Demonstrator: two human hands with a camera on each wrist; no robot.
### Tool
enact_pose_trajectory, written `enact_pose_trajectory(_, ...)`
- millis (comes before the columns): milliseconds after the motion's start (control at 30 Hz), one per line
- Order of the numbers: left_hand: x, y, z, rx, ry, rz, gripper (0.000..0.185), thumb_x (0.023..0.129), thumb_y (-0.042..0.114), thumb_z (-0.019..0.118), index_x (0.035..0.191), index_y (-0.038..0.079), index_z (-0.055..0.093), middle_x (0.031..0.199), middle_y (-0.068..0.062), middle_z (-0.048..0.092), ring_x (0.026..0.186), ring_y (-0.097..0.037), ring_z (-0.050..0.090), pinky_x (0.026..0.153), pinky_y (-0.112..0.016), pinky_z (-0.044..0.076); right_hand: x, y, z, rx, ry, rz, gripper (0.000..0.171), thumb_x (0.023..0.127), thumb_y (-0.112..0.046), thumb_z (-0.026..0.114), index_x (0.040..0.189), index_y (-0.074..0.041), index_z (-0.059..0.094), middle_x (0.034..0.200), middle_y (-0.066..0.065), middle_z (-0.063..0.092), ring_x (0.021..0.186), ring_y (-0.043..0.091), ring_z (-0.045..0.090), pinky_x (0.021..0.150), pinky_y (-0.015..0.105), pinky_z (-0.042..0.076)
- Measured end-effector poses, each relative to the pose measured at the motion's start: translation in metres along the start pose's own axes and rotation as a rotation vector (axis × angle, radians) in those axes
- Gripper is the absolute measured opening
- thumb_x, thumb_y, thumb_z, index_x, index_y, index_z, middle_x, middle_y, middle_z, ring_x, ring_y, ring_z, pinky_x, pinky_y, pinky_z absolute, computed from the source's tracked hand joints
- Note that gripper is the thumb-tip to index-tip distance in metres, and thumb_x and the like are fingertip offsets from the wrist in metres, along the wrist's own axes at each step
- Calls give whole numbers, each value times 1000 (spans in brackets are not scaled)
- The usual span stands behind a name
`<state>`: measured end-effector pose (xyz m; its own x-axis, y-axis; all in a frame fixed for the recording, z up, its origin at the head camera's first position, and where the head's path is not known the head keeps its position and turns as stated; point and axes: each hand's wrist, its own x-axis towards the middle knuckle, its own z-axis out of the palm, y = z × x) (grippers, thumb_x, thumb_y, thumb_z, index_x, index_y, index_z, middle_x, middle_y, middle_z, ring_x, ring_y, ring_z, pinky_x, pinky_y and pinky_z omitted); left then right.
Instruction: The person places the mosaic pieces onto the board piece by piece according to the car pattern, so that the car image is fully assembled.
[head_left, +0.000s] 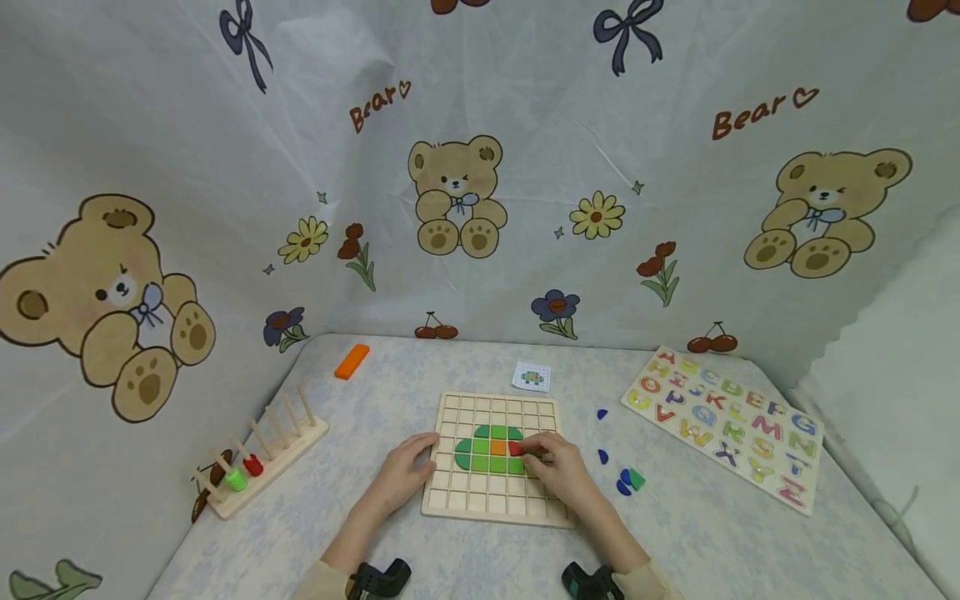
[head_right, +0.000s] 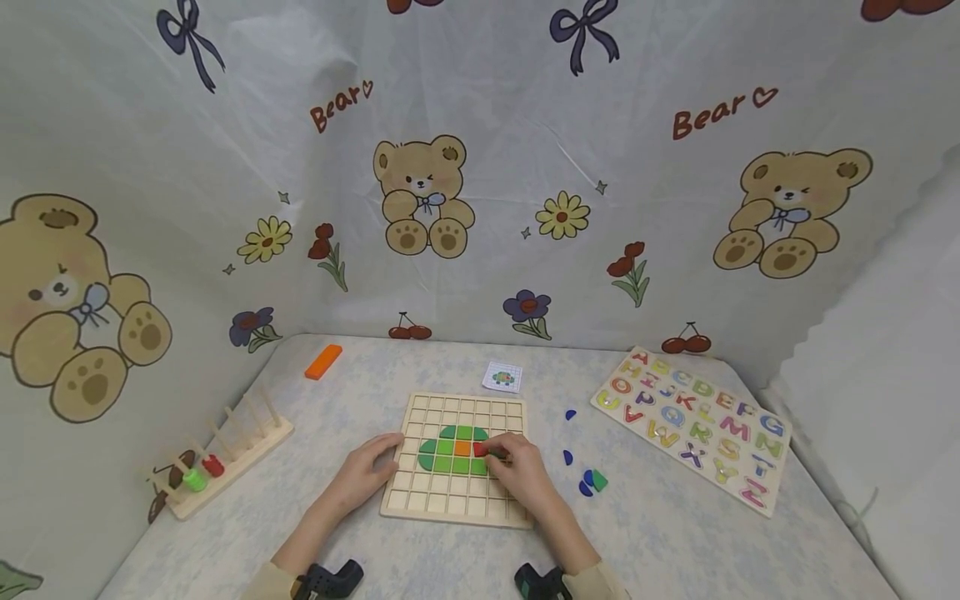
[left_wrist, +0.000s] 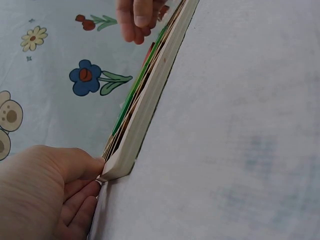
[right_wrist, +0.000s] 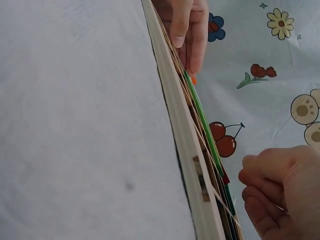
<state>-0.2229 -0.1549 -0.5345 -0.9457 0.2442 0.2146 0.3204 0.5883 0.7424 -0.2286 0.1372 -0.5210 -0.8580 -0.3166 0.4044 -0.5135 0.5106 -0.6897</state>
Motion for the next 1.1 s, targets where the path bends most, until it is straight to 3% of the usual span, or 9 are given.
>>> enact_pose_trajectory(233, 0, 1, 1, 0, 2, -6, 44, 89, 3, 62, 132, -1, 53, 135, -16, 49, 127, -32, 43, 104, -47, 35, 1, -1, 1, -69, -28, 96, 19, 83, -4, 71, 102, -7, 71, 99, 1, 64, 90, 19, 60, 73, 25, 54)
enact_pose_trajectory(400, 0, 1, 1, -3, 5, -5, 44, 89, 3, 61, 132, -1, 53, 135, -16, 49, 127, -33, 43, 104, -48, 35, 1, -1, 1, -50, -15, 97, 18, 83, -3, 71, 101, -7, 71, 100, 1, 64, 90, 18, 60, 73, 24, 54)
enact_pose_trajectory(700, 0, 1, 1, 2, 6, 4, 43, 89, 4, 61, 132, 0, 53, 135, -16, 50, 127, -32, 43, 104, -47, 36, 2, -4, -4, 183, -2, 187, 20, 87, -9, 68, 106, -5, 69, 103, 5, 65, 93, 20, 61, 80, 27, 53)
enact_pose_trajectory(867, -1, -1, 1, 9, 2, 5, 43, 90, 5, 61, 132, 0, 53, 135, -16, 49, 127, -33, 43, 103, -48, 36, 3, -15, -18, 271, 8, 262, 24, 89, -10, 66, 112, -2, 67, 108, 6, 66, 97, 19, 59, 83, 28, 51)
enact_pose_trajectory(1100, 0, -1, 1, 9, 7, 6, 44, 89, 4, 62, 132, 0, 53, 135, -16, 49, 127, -32, 43, 103, -47, 36, 1, -12, -52, 252, 43, 300, 29, 90, -14, 66, 116, -2, 64, 113, 9, 64, 103, 22, 58, 82, 25, 51)
